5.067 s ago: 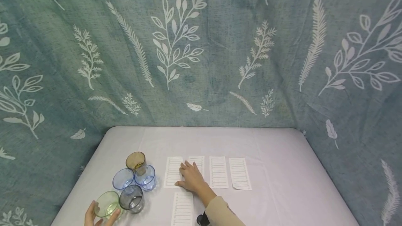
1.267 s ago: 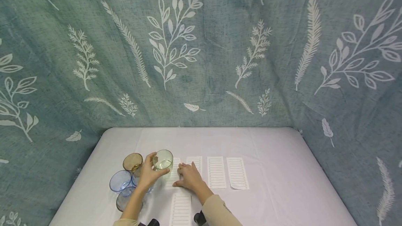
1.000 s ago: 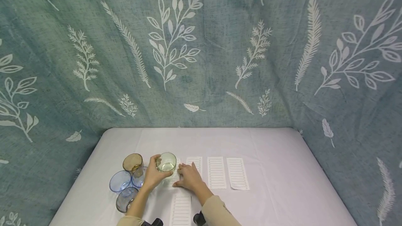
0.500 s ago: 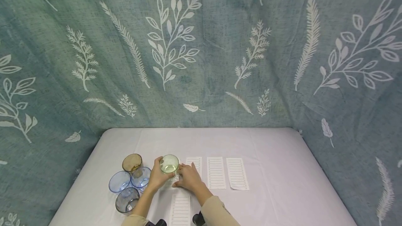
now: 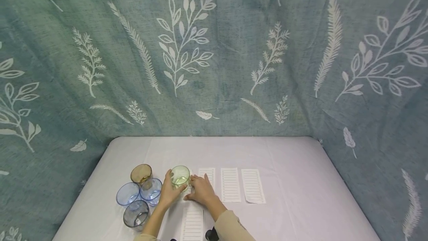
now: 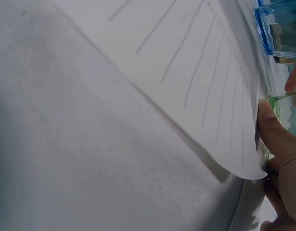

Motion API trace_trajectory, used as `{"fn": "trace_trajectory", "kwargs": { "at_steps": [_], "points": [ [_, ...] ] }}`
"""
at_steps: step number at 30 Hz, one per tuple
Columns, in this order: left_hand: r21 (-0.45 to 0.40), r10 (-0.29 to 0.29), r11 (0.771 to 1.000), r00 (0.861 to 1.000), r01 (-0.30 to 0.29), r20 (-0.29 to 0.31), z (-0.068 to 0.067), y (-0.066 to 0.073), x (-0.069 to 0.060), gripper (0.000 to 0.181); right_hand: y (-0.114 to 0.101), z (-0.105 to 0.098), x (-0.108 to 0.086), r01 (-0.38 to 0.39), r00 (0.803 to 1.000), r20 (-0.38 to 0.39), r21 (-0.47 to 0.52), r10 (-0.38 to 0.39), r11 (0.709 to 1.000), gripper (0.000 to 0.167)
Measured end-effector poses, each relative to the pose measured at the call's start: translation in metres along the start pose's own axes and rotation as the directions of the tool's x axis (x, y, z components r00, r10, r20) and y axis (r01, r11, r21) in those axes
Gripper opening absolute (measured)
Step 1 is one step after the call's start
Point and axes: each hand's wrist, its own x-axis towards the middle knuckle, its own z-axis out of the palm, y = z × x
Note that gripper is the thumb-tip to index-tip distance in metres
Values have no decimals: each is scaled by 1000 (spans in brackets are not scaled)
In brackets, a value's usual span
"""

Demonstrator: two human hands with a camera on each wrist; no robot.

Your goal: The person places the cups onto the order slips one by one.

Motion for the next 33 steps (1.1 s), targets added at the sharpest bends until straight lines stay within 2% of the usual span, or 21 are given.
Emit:
{"fn": "trace_trajectory", "kwargs": {
  "at_steps": [4, 11, 19, 22, 27, 33],
  "points": [
    [-13, 16, 1000, 1000, -16, 14, 0, -1, -1, 81, 0, 0, -1, -7, 1000, -2, 7, 7, 1000, 62],
    [-52, 40, 998, 999, -40, -3, 2, -5, -3, 83, 0, 0, -1, -11, 1000, -21, 23, 12, 1000, 61],
    [-61, 22, 998, 999, -24, -41, 5, -6, -6, 84, 0, 1, -1, -16, 1000, -25, 21, 17, 1000, 63],
    [-61, 21, 998, 998, -24, -52, 6, -6, -8, 85, 0, 1, -1, -14, 1000, -27, 32, 14, 999, 63],
    [-95, 26, 995, 999, -29, -36, 3, -2, -8, 90, 1, 1, -1, -9, 1000, -27, 48, 10, 999, 62],
    [-107, 43, 993, 998, -47, -40, -7, 9, -8, 93, 1, -1, -1, -7, 1000, -7, 58, 7, 998, 63]
  ]
}}
